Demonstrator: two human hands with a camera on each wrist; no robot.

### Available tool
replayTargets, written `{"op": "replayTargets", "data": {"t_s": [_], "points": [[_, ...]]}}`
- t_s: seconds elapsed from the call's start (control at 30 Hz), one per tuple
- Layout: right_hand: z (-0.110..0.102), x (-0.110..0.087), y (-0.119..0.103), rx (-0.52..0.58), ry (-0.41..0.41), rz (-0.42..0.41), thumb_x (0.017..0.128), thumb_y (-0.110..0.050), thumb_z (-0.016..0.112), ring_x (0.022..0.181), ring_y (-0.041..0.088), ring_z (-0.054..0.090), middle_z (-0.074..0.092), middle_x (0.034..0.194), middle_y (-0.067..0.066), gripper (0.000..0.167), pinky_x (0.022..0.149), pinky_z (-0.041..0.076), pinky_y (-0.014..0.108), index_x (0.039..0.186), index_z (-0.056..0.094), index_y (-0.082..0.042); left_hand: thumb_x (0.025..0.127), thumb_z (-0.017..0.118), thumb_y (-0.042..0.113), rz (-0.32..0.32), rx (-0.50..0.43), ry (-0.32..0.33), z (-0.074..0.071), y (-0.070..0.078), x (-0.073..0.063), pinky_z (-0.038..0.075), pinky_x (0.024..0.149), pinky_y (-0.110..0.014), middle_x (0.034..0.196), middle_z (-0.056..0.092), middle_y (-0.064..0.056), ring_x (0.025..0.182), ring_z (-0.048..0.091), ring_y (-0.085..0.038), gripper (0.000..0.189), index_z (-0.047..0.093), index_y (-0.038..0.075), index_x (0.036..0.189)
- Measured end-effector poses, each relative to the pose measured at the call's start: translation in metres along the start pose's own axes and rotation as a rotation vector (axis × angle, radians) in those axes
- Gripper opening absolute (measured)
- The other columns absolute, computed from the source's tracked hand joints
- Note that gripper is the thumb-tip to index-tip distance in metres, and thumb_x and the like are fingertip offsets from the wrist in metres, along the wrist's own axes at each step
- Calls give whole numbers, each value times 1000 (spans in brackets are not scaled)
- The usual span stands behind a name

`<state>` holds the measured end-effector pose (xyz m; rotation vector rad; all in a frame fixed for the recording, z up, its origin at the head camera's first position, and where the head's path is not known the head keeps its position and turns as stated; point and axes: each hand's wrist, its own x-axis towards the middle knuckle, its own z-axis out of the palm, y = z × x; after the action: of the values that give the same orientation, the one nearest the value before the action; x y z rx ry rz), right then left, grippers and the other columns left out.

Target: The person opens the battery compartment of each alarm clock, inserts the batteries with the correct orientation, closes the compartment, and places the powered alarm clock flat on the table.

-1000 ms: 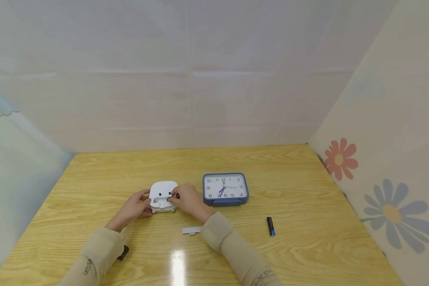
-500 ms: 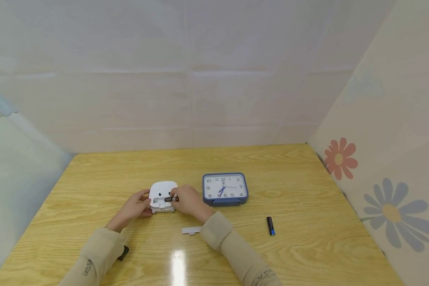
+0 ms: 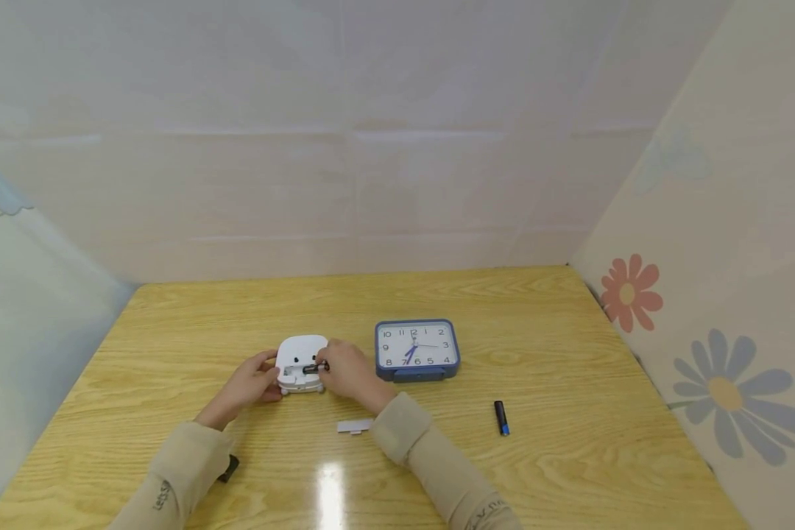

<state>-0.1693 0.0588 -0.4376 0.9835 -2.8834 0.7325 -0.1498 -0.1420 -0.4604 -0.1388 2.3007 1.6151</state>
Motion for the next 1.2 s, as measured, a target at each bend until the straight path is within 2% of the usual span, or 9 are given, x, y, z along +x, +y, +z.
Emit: {"op": "replayTargets", "data": {"t_s": [0.23,0.87,1.2], "points": [[0,3,-4,17,13,29,76,-7,67,65,8,49,58,74,-1,4,56,42,16,79,66,-7,96,39,2,3,-6,-2,0,0,-1,55,68,-37,120,44,-32,82,61,-26,44,28,-7,137],[3,6,-10,3,-7,37,79,-10,66,66,7,48,57,75,-1,4,57,41,16,81,66,-7,96,38,2,-11,6,-6,-1,3,-2,55,68,-35,116,44,-30,81,61,-25,43,28,-7,137],[7,11,-15,2,-17,32,79,-11,67,63,6,45,54,71,-4,4,55,38,15,79,67,-7,95,39,1,11,0,-7,-1,2,-1,55,68,-34,113,45,-29,80,61,-24,43,29,-8,136]]}}
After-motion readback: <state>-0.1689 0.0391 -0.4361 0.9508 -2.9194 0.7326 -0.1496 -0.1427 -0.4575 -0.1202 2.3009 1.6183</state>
